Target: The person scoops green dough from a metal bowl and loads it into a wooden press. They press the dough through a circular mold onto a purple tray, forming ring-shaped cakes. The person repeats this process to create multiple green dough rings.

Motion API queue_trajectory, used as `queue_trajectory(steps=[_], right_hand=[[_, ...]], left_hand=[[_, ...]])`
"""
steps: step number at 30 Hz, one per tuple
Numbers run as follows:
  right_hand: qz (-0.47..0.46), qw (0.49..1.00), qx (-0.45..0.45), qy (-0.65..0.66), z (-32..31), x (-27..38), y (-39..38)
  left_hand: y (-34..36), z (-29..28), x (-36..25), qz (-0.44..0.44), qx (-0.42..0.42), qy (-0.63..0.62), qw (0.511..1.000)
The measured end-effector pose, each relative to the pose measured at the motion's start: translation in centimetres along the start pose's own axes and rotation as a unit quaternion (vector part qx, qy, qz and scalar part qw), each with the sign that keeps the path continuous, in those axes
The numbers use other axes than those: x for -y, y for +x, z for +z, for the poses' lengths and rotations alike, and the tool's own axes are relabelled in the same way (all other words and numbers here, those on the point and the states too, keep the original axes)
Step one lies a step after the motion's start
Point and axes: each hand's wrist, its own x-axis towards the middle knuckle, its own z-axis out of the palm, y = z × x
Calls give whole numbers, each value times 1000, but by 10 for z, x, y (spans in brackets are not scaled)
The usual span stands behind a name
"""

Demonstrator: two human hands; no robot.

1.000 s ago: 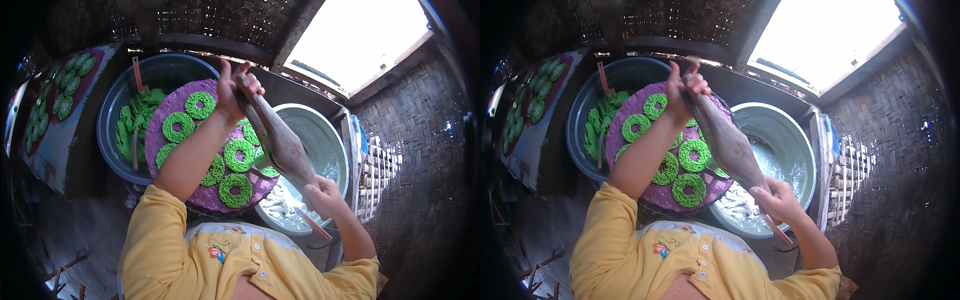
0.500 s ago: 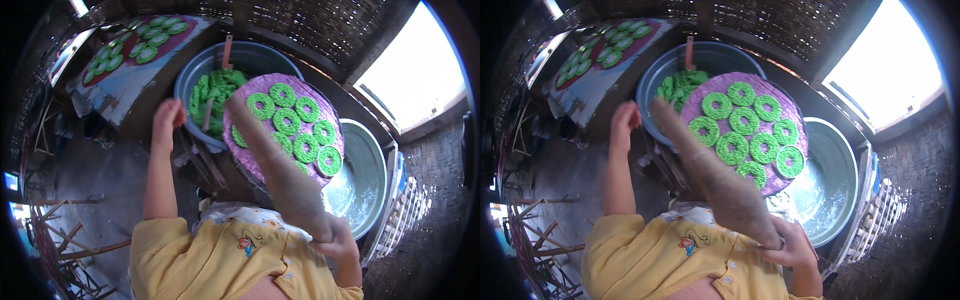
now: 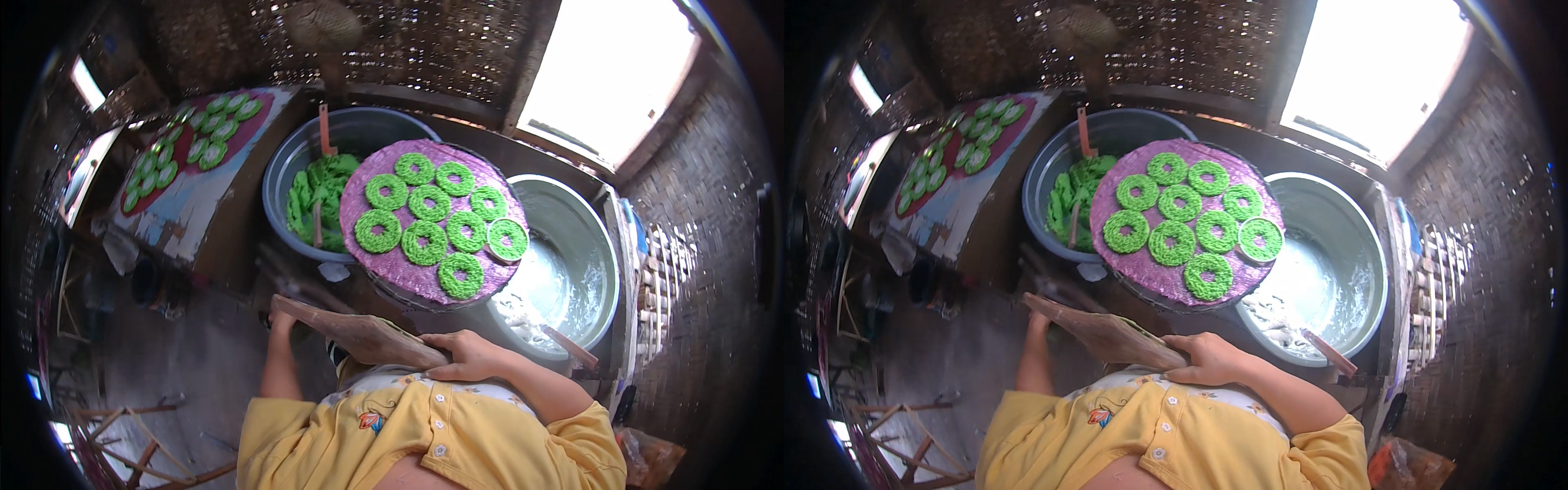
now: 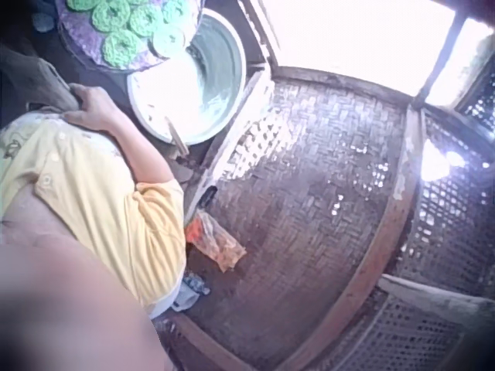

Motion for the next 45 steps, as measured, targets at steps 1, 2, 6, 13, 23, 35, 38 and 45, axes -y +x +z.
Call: queue_trajectory(steps=[1, 2, 6, 13, 23, 35, 38, 45], right_hand=[[14, 1000, -8, -10, 1, -7, -6], [29, 999, -14, -20, 3, -15, -11], [50, 989, -89, -109, 23, -57, -24], [84, 969, -126, -194, 63, -108, 19], [-12, 922, -99, 374, -9, 8, -20], [87, 875, -79, 470, -88, -20, -70], [124, 886, -74, 442, -102, -22, -68], [233, 896, -144, 349, -126, -28, -62]], left_hand=[[-14, -8, 6, 26, 6, -75, 997], [-29, -17, 14, 76, -7, -169, 983], [-75, -43, 27, 78, 37, -282, 956], [-51, -85, -58, 158, -6, -449, 880], [-109, -31, -266, 372, 76, -335, 862], [-48, -39, -417, 184, 576, -741, 292], [-32, -18, -426, 166, 580, -757, 252], [-24, 31, -407, 109, 490, -801, 327]])
